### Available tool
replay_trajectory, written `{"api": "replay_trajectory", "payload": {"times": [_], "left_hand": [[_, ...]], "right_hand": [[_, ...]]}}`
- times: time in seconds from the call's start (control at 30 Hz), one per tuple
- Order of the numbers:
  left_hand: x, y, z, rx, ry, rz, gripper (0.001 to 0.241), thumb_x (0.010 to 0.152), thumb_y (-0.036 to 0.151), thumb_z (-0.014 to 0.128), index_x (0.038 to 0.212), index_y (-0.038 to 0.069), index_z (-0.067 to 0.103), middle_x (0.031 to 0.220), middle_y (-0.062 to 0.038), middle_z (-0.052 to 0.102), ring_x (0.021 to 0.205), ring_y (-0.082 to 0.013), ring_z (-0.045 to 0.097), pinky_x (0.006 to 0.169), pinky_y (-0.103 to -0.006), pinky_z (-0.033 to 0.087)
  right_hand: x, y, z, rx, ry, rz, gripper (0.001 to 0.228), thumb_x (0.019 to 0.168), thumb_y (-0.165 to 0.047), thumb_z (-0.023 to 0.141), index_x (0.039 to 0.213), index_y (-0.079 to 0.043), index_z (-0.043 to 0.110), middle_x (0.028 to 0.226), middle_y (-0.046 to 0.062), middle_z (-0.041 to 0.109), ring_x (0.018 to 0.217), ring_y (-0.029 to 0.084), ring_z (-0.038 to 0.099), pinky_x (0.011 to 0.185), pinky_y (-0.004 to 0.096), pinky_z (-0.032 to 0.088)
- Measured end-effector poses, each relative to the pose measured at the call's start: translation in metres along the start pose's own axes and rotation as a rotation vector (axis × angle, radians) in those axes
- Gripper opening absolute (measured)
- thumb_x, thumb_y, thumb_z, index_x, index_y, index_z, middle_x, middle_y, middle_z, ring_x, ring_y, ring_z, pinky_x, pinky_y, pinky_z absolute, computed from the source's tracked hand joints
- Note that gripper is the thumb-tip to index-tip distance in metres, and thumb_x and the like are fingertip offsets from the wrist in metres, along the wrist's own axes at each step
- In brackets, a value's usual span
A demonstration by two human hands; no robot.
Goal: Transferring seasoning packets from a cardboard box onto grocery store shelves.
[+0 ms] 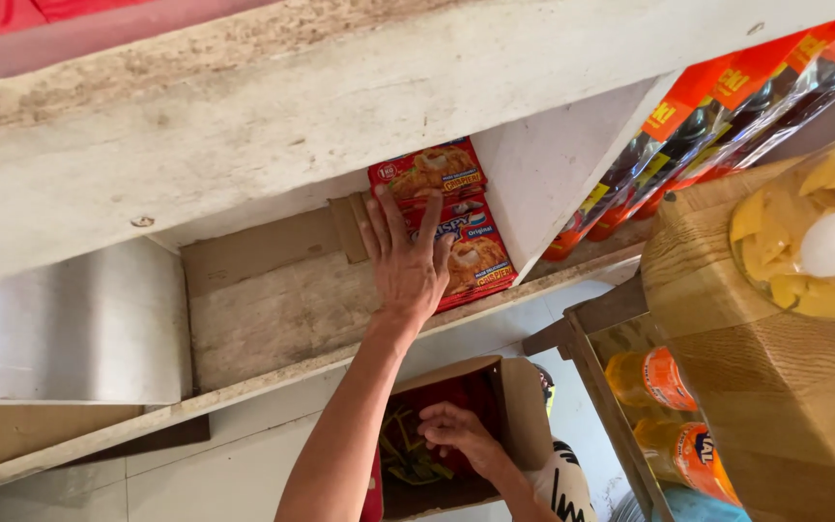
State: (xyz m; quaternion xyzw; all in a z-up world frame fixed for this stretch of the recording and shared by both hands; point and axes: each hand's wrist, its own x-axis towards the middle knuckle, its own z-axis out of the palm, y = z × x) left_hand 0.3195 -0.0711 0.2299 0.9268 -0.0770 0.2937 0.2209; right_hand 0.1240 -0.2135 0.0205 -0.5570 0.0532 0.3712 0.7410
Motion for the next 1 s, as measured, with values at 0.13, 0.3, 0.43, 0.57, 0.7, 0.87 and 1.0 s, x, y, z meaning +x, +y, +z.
{"api": "replay_trajectory", "payload": {"times": [0.13,0.3,0.43,0.57,0.7,0.87,1.0], "left_hand": [[0.002,-0.003,0.002,0.017,-0.012,-0.005,0.054,0.099,0.043,0.068,0.149,0.030,0.053,0.168,-0.029,0.012,0.154,-0.0540,0.016,0.122,-0.0691,0.020],[0.009,0.005,-0.008,0.037,-0.024,-0.012,0.051,0.097,0.044,0.068,0.144,0.027,0.060,0.167,-0.026,0.014,0.152,-0.0542,0.015,0.121,-0.0710,0.019],[-0.020,0.021,-0.023,-0.042,-0.011,-0.013,0.050,0.099,0.041,0.066,0.145,0.022,0.057,0.167,-0.027,0.016,0.152,-0.0543,0.018,0.121,-0.0723,0.019],[-0.105,0.057,-0.044,-0.356,0.055,0.019,0.051,0.106,0.024,0.061,0.153,0.009,0.049,0.169,-0.025,0.028,0.158,-0.0465,0.030,0.128,-0.0664,0.026],[-0.232,0.073,-0.033,-0.506,-0.141,-0.038,0.049,0.105,0.020,0.060,0.151,0.006,0.050,0.167,-0.023,0.032,0.155,-0.0428,0.035,0.125,-0.0605,0.029],[-0.347,0.040,0.000,-0.591,-0.199,-0.417,0.045,0.109,0.029,0.051,0.146,0.005,0.055,0.160,-0.021,0.045,0.147,-0.0388,0.044,0.119,-0.0445,0.037],[-0.416,-0.023,0.015,-0.554,-0.283,-0.816,0.045,0.106,0.033,0.051,0.142,0.007,0.058,0.143,-0.016,0.062,0.134,-0.0318,0.057,0.113,-0.0388,0.042]], "right_hand": [[0.001,0.003,0.003,0.025,-0.005,0.017,0.051,0.085,-0.029,0.080,0.128,-0.006,0.064,0.108,0.006,0.073,0.088,0.013,0.066,0.075,0.028,0.052],[0.006,0.009,0.001,0.013,0.003,0.013,0.046,0.085,-0.025,0.080,0.125,-0.006,0.066,0.106,0.005,0.074,0.088,0.012,0.066,0.075,0.027,0.053],[0.039,0.068,-0.030,-0.081,0.077,0.025,0.040,0.086,-0.019,0.078,0.121,-0.005,0.067,0.098,0.004,0.071,0.083,0.013,0.065,0.070,0.028,0.052],[0.086,0.193,-0.086,-0.220,-0.002,-0.234,0.038,0.087,-0.001,0.072,0.125,-0.001,0.068,0.104,0.008,0.070,0.095,0.017,0.068,0.084,0.033,0.058],[0.058,0.156,-0.054,0.047,0.420,-0.714,0.047,0.105,-0.023,0.062,0.147,-0.010,0.046,0.134,0.008,0.056,0.121,0.019,0.056,0.102,0.035,0.051],[0.038,0.214,-0.077,-0.200,-0.139,0.130,0.057,0.103,-0.031,0.052,0.157,-0.017,0.043,0.162,0.006,0.045,0.146,0.023,0.047,0.116,0.030,0.041],[0.056,0.184,-0.059,-0.968,-0.168,0.270,0.057,0.099,-0.031,0.057,0.152,-0.014,0.050,0.153,0.011,0.057,0.138,0.029,0.055,0.112,0.034,0.044]]}}
